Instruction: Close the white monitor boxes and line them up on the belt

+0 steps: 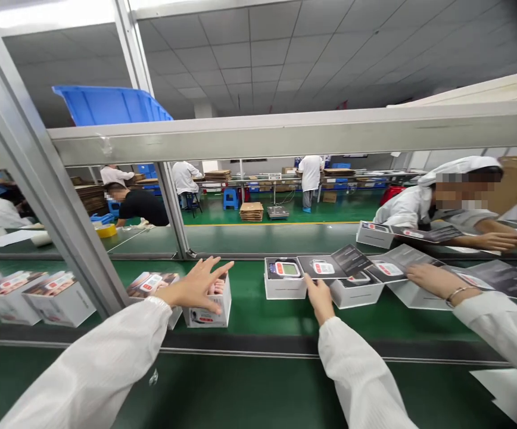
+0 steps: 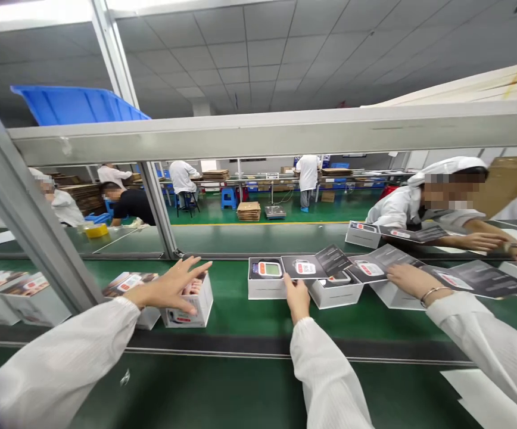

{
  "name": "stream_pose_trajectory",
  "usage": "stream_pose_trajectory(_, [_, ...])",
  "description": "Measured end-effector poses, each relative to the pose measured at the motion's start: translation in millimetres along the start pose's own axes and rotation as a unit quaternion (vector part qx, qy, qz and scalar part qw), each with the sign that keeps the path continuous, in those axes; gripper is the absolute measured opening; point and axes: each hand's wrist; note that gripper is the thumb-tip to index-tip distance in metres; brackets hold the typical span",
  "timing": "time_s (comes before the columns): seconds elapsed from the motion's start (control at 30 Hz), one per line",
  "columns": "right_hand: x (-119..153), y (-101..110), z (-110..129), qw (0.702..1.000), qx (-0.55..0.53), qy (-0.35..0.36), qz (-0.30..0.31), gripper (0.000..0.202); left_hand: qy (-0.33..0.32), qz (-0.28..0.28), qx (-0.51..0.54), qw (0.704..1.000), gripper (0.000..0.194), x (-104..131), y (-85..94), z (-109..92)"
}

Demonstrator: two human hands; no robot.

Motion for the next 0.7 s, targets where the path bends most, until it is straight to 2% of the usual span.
stream_pose_trajectory(0.1, [5,-19,13,0.999,-0.025,0.014,0.023,0.052,0.003,-0.141,0.048,0.989,0.094,-19,-13.3,-30])
stream_pose_trajectory(0.2, [19,-23,20,0.993,0.012,0.109,0.053,0.057,0.022,-0.318,0.052,0.947,0.085,-47,-38.9,-55])
stream_pose_trajectory(0.23, [24,-23,21,0.987,0.035,0.138,0.073,0.058,0.029,-0.36,0.05,0.931,0.085,-58,-48.6,-60])
stream_pose_trajectory(0.27, [28,-22,20,0.981,0.056,0.159,0.096,0.059,0.037,-0.376,0.06,0.924,0.086,-69,-58.4,-62])
stream_pose_trajectory(0.3, [32,-22,20,0.976,0.072,0.167,0.12,0.06,0.049,-0.367,0.086,0.925,0.087,-80,-68.4,-62])
stream_pose_trajectory(0.4, [38,-27,17,0.968,0.062,0.156,0.187,0.06,0.107,-0.269,0.19,0.938,0.09,-106,-97.8,-58])
stream_pose_trajectory(0.47, [38,-31,15,0.967,0.014,0.141,0.213,0.06,0.139,-0.238,0.224,0.935,0.091,-113,-114.7,-55])
stream_pose_trajectory(0.53, [34,-32,14,0.971,-0.032,0.114,0.207,0.061,0.138,-0.227,0.228,0.937,0.091,-107,-125.3,-55])
stream_pose_trajectory(0.6, [28,-31,13,0.979,-0.071,0.082,0.173,0.06,0.111,-0.214,0.22,0.945,0.092,-94,-124.9,-56])
stream_pose_trajectory(0.7, [21,-33,17,0.981,-0.117,0.054,0.145,0.059,0.051,-0.211,0.174,0.96,0.096,-73,-98.5,-55])
Point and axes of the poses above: each hand's wrist, its own x-axis away from the middle knuckle, its own y-axis out of the back of the hand, z = x × y, and after that the axes turned 6 degrees about -y, right-handed
